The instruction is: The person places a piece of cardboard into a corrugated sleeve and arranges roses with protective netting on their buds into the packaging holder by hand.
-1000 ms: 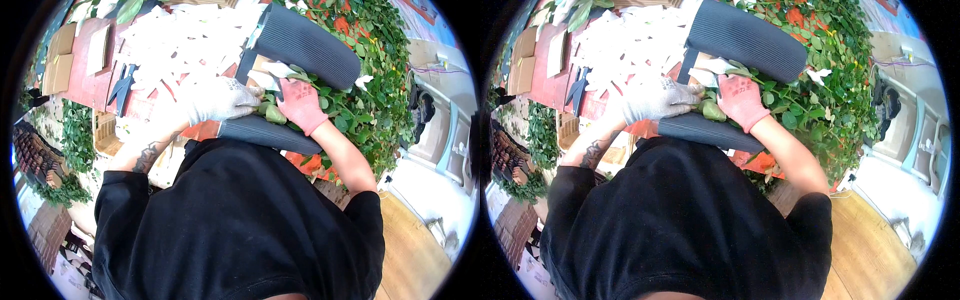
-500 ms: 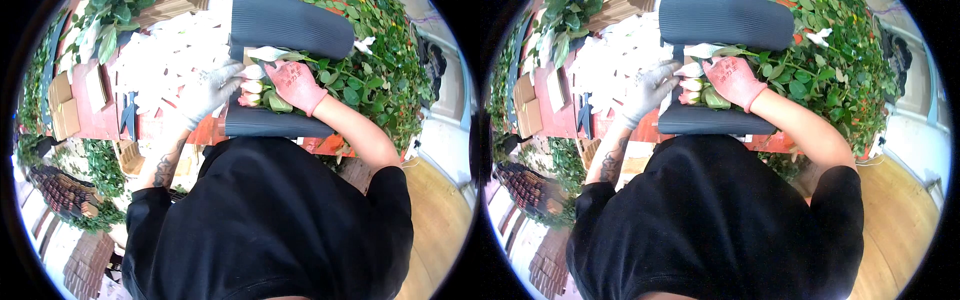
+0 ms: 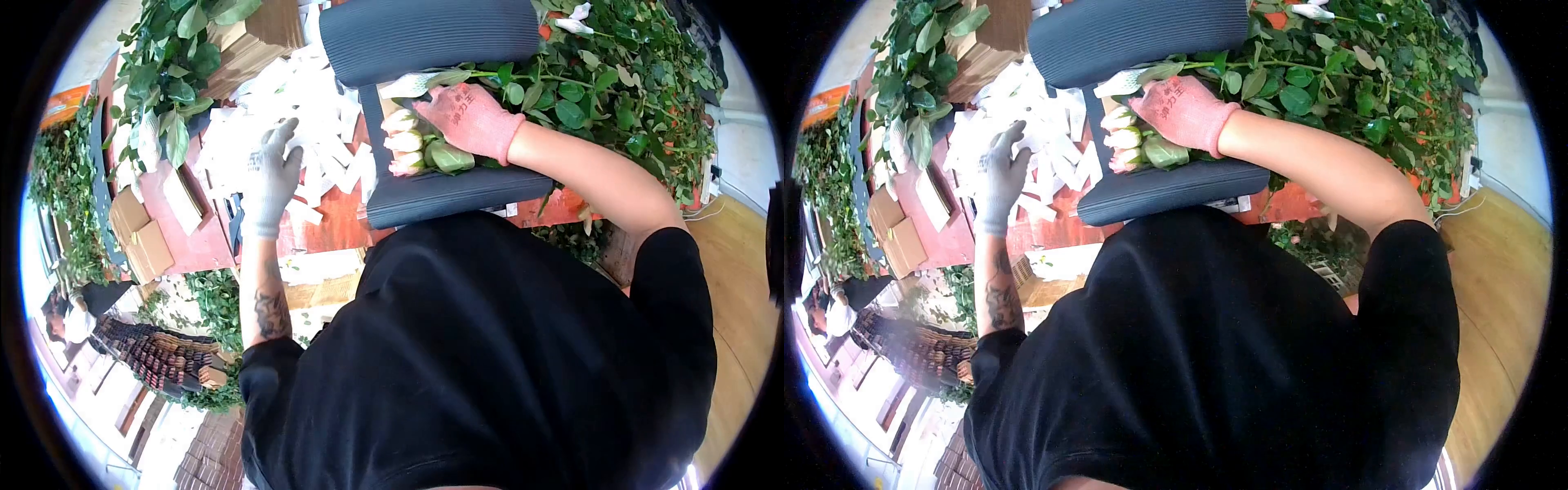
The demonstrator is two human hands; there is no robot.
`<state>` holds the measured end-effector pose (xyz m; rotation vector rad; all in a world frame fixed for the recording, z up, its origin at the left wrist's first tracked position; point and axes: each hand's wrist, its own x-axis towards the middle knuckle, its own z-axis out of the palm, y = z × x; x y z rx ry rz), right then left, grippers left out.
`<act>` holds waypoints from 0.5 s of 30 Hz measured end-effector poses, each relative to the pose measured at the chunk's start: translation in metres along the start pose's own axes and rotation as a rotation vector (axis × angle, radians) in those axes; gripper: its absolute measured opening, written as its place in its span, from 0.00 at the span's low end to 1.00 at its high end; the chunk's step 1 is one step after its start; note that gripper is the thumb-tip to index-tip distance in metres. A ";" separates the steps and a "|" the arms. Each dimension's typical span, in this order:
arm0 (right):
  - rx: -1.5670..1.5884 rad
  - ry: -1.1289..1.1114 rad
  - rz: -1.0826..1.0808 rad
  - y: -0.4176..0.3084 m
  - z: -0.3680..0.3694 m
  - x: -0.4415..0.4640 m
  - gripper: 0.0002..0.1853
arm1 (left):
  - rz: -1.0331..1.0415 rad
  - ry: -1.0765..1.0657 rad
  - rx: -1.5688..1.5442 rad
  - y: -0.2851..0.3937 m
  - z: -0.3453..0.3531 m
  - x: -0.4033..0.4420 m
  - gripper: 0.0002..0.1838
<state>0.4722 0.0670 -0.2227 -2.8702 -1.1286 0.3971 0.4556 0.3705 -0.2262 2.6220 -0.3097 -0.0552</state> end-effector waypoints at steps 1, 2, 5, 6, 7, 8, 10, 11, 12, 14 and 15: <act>-0.002 0.007 -0.004 0.000 -0.004 0.001 0.15 | 0.000 0.006 0.006 0.012 -0.004 0.003 0.14; -0.017 -0.053 -0.010 0.000 -0.008 0.002 0.18 | 0.172 0.018 -0.066 0.030 -0.003 0.003 0.15; -0.055 -0.072 -0.056 0.002 0.004 0.003 0.19 | 0.380 -0.125 -0.295 0.098 0.004 0.016 0.15; -0.050 -0.014 -0.074 0.004 0.005 0.000 0.15 | 0.433 -0.202 -0.273 0.093 0.023 0.024 0.14; -0.045 0.043 -0.089 0.006 0.003 -0.002 0.12 | 0.489 -0.280 -0.251 0.084 0.042 0.030 0.14; -0.069 0.042 -0.064 -0.002 -0.008 -0.010 0.08 | 0.476 -0.261 -0.250 0.081 0.047 0.030 0.14; -0.025 0.026 -0.145 -0.010 -0.037 -0.018 0.08 | 0.472 -0.296 -0.304 0.078 0.053 0.032 0.14; -0.010 -0.001 -0.223 -0.012 -0.040 -0.023 0.08 | 0.466 -0.303 -0.309 0.077 0.054 0.032 0.14; 0.001 -0.004 -0.218 -0.012 -0.031 -0.021 0.08 | 0.407 -0.343 -0.365 0.075 0.054 0.032 0.15; -0.015 -0.120 -0.263 -0.009 -0.009 -0.011 0.10 | 0.349 -0.376 -0.388 0.077 0.050 0.034 0.18; -0.017 -0.113 -0.258 -0.010 -0.005 -0.011 0.10 | 0.355 -0.376 -0.382 0.077 0.052 0.032 0.18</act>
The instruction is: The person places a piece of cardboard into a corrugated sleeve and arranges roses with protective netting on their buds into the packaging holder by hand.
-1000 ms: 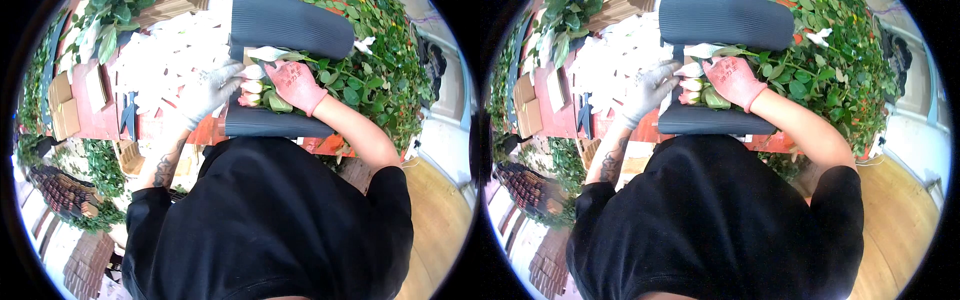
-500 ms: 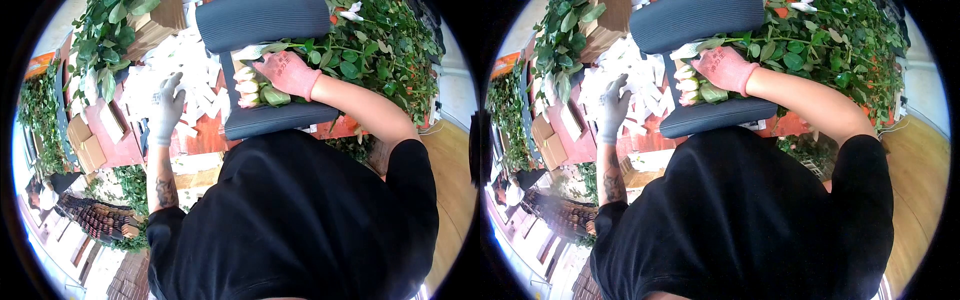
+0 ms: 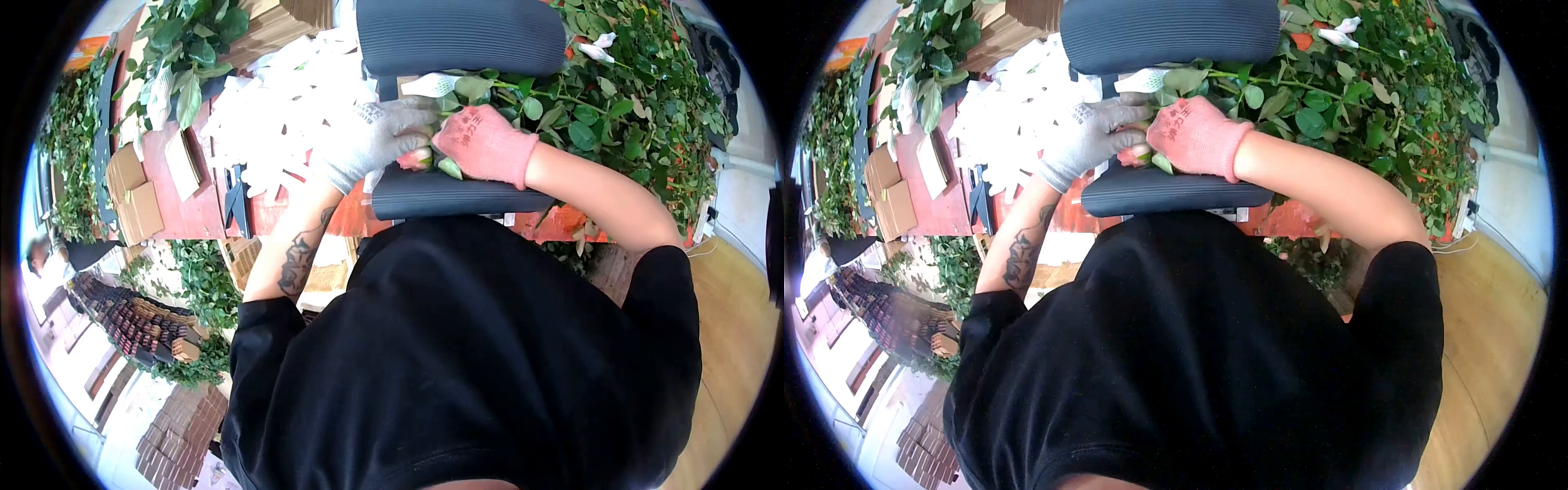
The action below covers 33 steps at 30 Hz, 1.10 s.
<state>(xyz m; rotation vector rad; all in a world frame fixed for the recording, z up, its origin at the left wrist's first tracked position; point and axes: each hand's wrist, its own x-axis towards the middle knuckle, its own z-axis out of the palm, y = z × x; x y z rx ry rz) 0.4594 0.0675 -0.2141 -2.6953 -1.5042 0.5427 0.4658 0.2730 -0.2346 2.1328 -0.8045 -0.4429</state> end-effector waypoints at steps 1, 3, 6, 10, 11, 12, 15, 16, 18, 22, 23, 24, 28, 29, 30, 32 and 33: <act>0.011 0.008 -0.013 0.000 0.001 0.001 0.10 | 0.008 0.050 0.005 -0.003 0.005 -0.002 0.20; 0.016 -0.048 -0.008 0.003 0.003 0.006 0.10 | -0.032 0.078 -0.066 0.001 0.006 -0.003 0.21; -0.001 -0.097 -0.020 0.005 -0.003 0.004 0.11 | -0.069 0.081 -0.033 0.011 0.007 -0.003 0.23; 0.033 -0.015 -0.032 -0.002 -0.019 -0.005 0.09 | -0.060 0.087 0.227 0.018 0.009 -0.012 0.27; 0.051 0.062 -0.007 0.000 -0.030 -0.012 0.11 | -0.064 0.097 0.226 0.019 0.008 -0.014 0.27; 0.047 0.056 -0.017 -0.001 -0.040 -0.016 0.11 | -0.083 0.073 0.262 0.022 0.008 -0.016 0.27; -0.146 0.194 0.404 0.006 -0.051 -0.023 0.28 | -0.093 0.049 0.342 0.022 0.010 -0.019 0.27; -0.151 0.193 0.402 0.009 -0.043 -0.021 0.28 | -0.093 0.055 0.340 0.023 0.008 -0.019 0.27; -0.252 0.276 0.361 0.015 -0.024 -0.017 0.20 | -0.130 -0.004 0.317 0.028 0.004 -0.018 0.26; -0.248 0.305 0.318 0.026 -0.023 -0.019 0.18 | -0.154 -0.094 0.309 0.029 0.000 -0.015 0.29; -0.290 0.311 0.330 0.024 -0.030 -0.025 0.18 | -0.146 -0.097 0.305 0.029 -0.001 -0.015 0.29; -0.300 0.304 0.326 0.025 -0.031 -0.030 0.18 | -0.139 -0.102 0.297 0.029 -0.002 -0.015 0.29; 0.092 0.668 0.480 0.033 -0.079 -0.069 0.20 | -0.093 -0.036 0.286 0.018 0.010 -0.019 0.29; 0.368 0.724 0.721 0.035 -0.093 -0.080 0.19 | -0.114 -0.049 0.295 0.021 0.007 -0.018 0.28; 0.331 0.985 0.505 0.050 -0.100 -0.090 0.19 | -0.130 -0.067 0.308 0.024 0.006 -0.018 0.26; 0.370 1.127 0.525 0.063 -0.122 -0.092 0.20 | -0.090 -0.054 0.315 0.020 0.008 -0.018 0.26; 0.324 1.136 0.527 0.072 -0.121 -0.091 0.19 | -0.102 -0.045 0.304 0.021 0.008 -0.018 0.26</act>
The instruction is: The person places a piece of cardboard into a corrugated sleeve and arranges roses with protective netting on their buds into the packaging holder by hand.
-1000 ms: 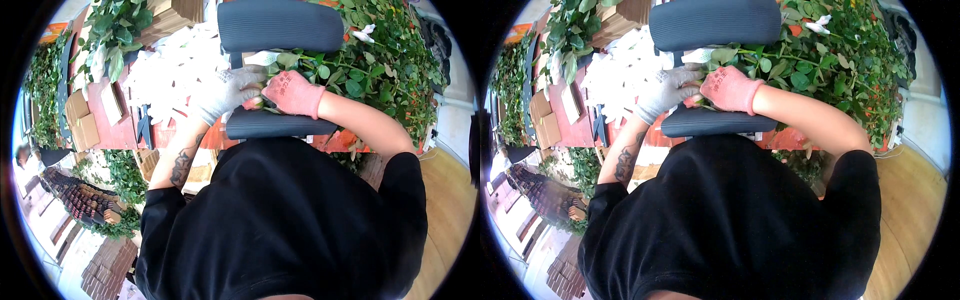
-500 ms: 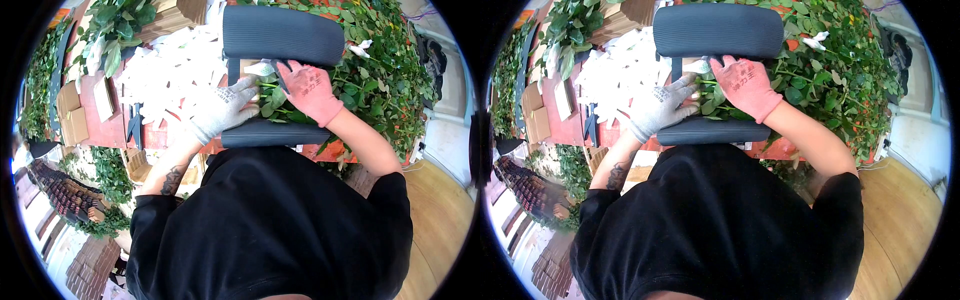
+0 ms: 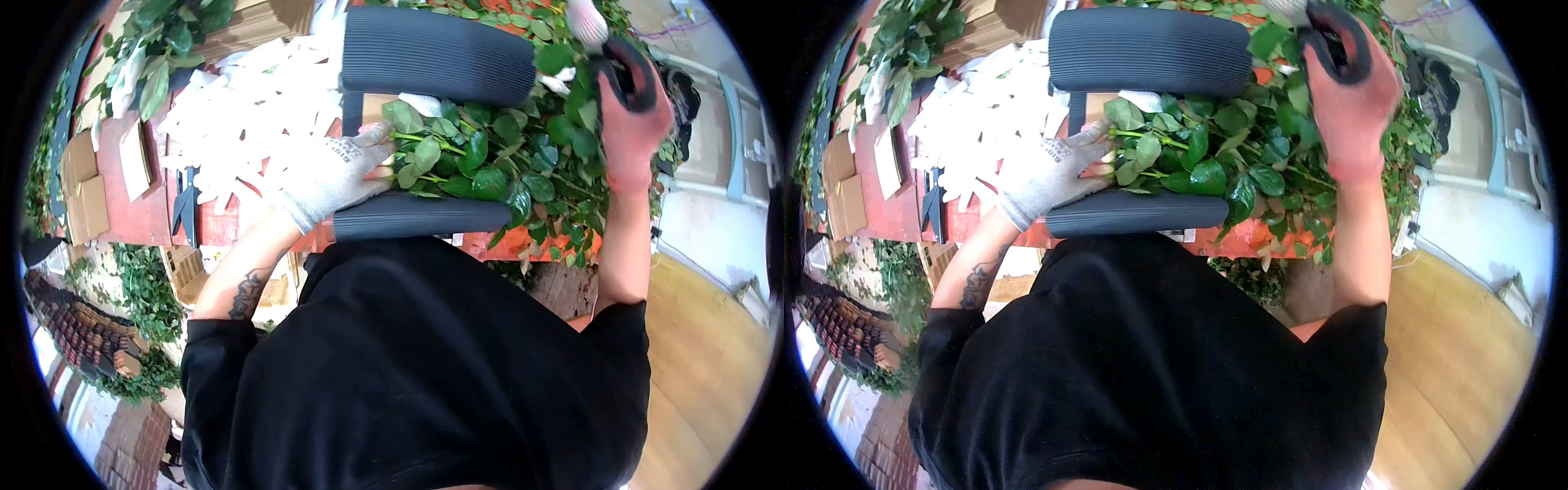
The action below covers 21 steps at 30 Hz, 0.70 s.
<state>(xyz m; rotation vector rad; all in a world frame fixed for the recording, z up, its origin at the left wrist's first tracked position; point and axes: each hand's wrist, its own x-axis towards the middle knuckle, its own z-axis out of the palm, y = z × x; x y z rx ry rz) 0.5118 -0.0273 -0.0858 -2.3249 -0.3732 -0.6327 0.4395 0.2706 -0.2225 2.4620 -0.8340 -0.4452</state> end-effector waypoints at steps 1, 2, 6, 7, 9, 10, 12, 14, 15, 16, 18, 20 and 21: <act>-0.032 0.017 -0.022 0.007 0.002 0.004 0.17 | -0.013 0.006 -0.010 0.001 0.000 0.000 0.26; -0.231 -0.017 -0.032 0.011 0.004 0.005 0.17 | -0.005 0.014 0.028 0.001 0.000 -0.001 0.26; -0.521 0.061 -0.447 0.002 0.030 -0.030 0.22 | -0.016 0.010 0.023 -0.003 0.003 0.001 0.30; -0.243 -0.246 -0.303 -0.017 0.033 -0.036 0.22 | -0.009 0.005 0.025 -0.003 0.003 0.001 0.30; -0.637 -0.734 -0.218 -0.050 0.059 -0.046 0.20 | -0.007 -0.012 0.022 0.003 0.001 -0.002 0.30; -0.563 -0.756 -0.303 -0.029 0.082 -0.055 0.18 | -0.033 -0.042 0.019 0.007 -0.005 0.000 0.30; -0.643 -0.900 -0.176 -0.011 0.104 -0.068 0.18 | -0.003 0.039 0.010 0.003 0.000 -0.002 0.24; -0.649 -0.958 -0.151 -0.001 0.117 -0.074 0.18 | 0.002 0.075 -0.004 -0.001 0.005 -0.002 0.24; -0.565 -0.906 -0.106 0.003 0.116 -0.076 0.19 | 0.016 0.099 -0.022 -0.001 0.006 -0.004 0.23; -0.479 -0.852 -0.067 0.010 0.117 -0.076 0.19 | -0.031 0.065 -0.052 0.003 0.002 -0.006 0.22; -0.354 -0.845 -0.019 0.021 0.119 -0.082 0.19 | -0.039 0.074 -0.051 0.006 -0.005 -0.007 0.22; -0.269 -0.764 -0.083 0.038 0.118 -0.096 0.20 | 0.008 0.130 -0.064 0.002 0.001 -0.007 0.21; -0.281 -0.762 -0.078 0.036 0.114 -0.095 0.20 | 0.020 0.132 -0.070 0.001 0.003 -0.007 0.21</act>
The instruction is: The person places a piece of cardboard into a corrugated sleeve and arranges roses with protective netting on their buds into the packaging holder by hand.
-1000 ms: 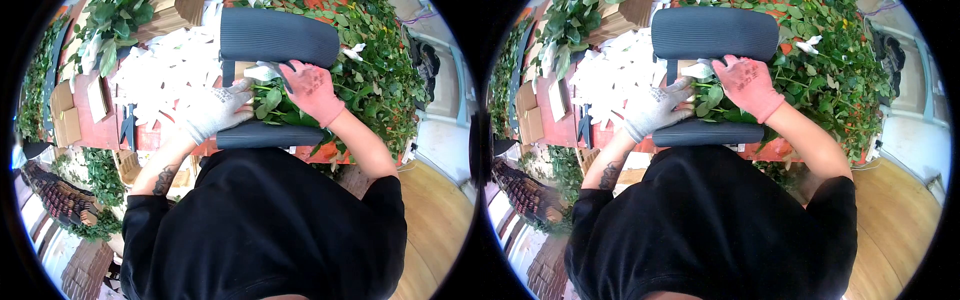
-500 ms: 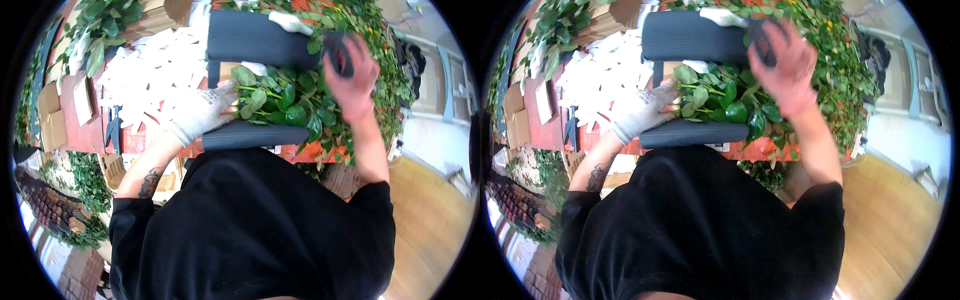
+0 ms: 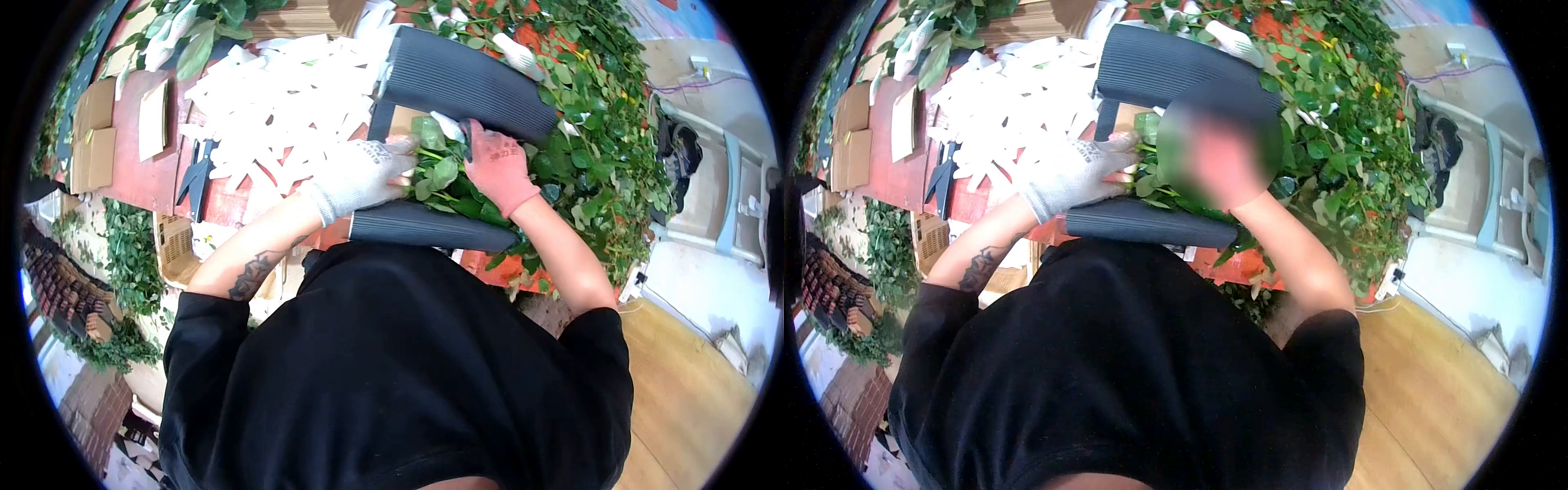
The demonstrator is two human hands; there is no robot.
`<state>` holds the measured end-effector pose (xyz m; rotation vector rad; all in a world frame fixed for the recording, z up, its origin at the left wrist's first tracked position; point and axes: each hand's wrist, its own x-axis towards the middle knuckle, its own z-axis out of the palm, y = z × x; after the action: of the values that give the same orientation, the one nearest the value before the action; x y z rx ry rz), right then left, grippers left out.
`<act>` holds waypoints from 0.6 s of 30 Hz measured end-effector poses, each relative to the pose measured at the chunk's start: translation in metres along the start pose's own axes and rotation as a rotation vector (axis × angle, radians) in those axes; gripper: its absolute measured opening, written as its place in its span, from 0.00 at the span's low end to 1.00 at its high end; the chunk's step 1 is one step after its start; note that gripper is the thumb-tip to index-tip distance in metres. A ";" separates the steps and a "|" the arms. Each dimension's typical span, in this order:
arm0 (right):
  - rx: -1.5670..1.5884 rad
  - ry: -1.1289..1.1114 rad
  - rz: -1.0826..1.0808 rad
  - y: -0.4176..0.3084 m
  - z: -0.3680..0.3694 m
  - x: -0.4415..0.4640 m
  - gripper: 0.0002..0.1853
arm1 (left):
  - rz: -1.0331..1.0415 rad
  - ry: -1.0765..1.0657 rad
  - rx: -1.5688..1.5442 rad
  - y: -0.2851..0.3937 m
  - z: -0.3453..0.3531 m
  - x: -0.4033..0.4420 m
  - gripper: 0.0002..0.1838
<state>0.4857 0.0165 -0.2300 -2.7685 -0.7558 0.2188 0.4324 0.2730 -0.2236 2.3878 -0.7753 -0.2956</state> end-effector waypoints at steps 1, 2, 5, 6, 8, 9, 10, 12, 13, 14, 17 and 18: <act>-0.005 0.048 -0.042 -0.003 -0.003 -0.001 0.20 | 0.020 0.032 -0.001 -0.001 0.002 0.000 0.20; -0.010 0.098 -0.081 -0.008 -0.008 -0.002 0.20 | 0.043 0.063 -0.001 -0.002 0.002 0.000 0.20; -0.069 0.216 -0.178 -0.029 -0.052 -0.015 0.23 | 0.028 0.072 0.176 0.002 0.000 -0.001 0.20; -0.076 0.250 -0.126 -0.028 -0.068 -0.025 0.24 | 0.059 0.117 0.076 -0.010 0.014 0.001 0.19; -0.120 0.363 -0.118 -0.026 -0.113 -0.046 0.25 | 0.100 0.138 0.150 -0.009 0.010 0.003 0.20; -0.115 0.427 -0.024 -0.021 -0.138 -0.060 0.24 | 0.057 0.071 0.085 -0.008 0.009 0.004 0.22; -0.104 0.491 0.071 -0.016 -0.163 -0.075 0.22 | -0.010 -0.051 0.111 -0.001 0.002 0.007 0.24; 0.124 0.612 0.392 -0.021 -0.222 -0.098 0.20 | -0.093 -0.164 0.003 0.005 -0.006 0.012 0.30; 0.050 0.799 0.448 -0.008 -0.248 -0.119 0.15 | -0.064 -0.150 0.016 0.004 -0.005 0.011 0.30; -0.055 0.910 0.482 0.014 -0.283 -0.141 0.16 | -0.057 -0.150 0.012 0.005 -0.006 0.012 0.30; -0.147 1.153 0.500 0.074 -0.377 -0.213 0.18 | -0.084 -0.181 -0.007 0.008 -0.009 0.014 0.30; -0.192 1.160 0.542 0.085 -0.406 -0.234 0.18 | -0.082 -0.181 -0.002 0.008 -0.010 0.013 0.30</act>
<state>0.4131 -0.2609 0.1501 -2.5371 0.2807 -1.2854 0.4431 0.2644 -0.2113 2.4185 -0.7573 -0.5529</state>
